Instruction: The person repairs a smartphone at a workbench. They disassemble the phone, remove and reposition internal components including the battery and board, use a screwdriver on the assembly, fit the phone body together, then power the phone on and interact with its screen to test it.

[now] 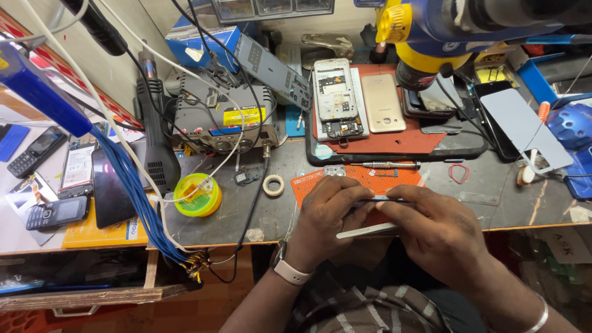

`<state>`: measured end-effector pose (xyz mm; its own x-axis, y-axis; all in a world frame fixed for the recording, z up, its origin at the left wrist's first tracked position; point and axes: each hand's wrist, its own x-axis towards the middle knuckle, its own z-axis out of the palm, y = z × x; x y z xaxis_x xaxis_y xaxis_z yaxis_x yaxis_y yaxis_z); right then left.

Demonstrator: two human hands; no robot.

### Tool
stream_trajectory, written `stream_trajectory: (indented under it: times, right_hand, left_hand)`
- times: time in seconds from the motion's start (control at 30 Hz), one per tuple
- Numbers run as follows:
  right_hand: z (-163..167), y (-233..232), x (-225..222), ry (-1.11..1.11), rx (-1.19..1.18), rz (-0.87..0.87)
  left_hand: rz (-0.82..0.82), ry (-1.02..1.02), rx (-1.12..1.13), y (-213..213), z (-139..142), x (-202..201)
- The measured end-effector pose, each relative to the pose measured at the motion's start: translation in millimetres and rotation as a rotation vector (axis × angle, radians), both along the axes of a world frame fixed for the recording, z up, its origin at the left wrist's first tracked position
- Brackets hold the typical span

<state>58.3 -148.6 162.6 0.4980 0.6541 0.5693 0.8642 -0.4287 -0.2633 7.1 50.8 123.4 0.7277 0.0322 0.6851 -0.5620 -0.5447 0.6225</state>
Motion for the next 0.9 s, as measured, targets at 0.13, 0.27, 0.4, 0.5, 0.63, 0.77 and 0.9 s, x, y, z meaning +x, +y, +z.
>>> stream_trajectory:
  times: [0.13, 0.27, 0.4, 0.5, 0.63, 0.77, 0.9]
  right_hand:
    - [-6.7, 5.1, -4.6, 0.072, 0.038, -0.071]
    - [-6.8, 11.0, -4.3, 0.133, 0.013, -0.121]
    - [-3.1, 18.7, -4.5, 0.193, 0.003, -0.143]
    - [-0.6, 22.3, -4.8, 0.204, 0.004, -0.149]
    - [2.8, 20.8, -4.5, 0.275, -0.082, -0.153]
    - [9.5, 8.5, -5.1, 0.330, -0.081, -0.143]
    - [11.7, -7.8, -10.2, 0.230, -0.117, -0.276]
  left_hand:
    - [-0.016, 0.015, -0.013, 3.5, -3.4, -0.6]
    - [0.005, -0.016, -0.001, 5.5, -4.4, 4.0]
    - [0.012, -0.028, 0.003, 9.0, -5.0, 5.8]
    - [0.003, -0.022, 0.004, 12.0, -5.3, 6.9]
    - [0.000, -0.020, -0.002, 12.1, -3.7, 6.0]
    - [-0.034, -0.020, 0.003, 11.9, -0.4, -1.1]
    - [-0.036, -0.065, 0.039, 12.1, 2.8, -11.2]
